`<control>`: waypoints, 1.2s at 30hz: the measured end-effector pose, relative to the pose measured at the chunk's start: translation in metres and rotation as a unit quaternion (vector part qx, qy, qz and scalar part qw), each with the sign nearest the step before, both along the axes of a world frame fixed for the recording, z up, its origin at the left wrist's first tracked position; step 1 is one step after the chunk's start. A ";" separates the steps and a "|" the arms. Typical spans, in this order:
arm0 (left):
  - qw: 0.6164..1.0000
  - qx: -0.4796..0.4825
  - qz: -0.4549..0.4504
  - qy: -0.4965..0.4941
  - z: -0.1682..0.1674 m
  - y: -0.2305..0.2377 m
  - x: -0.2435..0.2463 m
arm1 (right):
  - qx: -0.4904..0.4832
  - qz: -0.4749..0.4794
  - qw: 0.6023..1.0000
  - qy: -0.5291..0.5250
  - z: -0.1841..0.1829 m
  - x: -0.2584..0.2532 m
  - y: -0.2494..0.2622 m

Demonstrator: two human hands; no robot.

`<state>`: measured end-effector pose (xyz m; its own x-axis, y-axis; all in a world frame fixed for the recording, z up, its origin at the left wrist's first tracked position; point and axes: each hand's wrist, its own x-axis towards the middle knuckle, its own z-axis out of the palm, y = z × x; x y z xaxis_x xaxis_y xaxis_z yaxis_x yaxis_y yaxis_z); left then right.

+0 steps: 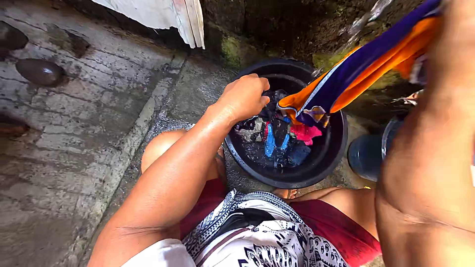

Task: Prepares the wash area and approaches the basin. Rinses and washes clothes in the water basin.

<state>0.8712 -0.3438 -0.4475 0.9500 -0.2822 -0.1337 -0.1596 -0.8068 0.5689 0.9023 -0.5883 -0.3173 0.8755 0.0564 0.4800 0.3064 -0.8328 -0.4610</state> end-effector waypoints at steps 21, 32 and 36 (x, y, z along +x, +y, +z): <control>0.999 0.036 -0.024 0.013 -0.002 0.000 -0.001 | -0.369 0.290 0.619 0.630 -0.390 -0.065 0.046; 1.000 0.022 -0.019 -0.004 0.002 0.001 -0.006 | -0.149 0.286 0.919 0.228 -0.197 -0.022 -0.035; 1.000 -0.005 -0.004 -0.015 0.003 0.000 -0.005 | 0.050 0.208 0.967 0.138 -0.174 -0.026 -0.032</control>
<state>0.8662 -0.3434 -0.4450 0.9516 -0.2901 -0.1020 -0.1826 -0.7998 0.5718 0.8758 -0.6202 -0.4916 0.8824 0.3968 0.2528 0.4594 -0.6106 -0.6451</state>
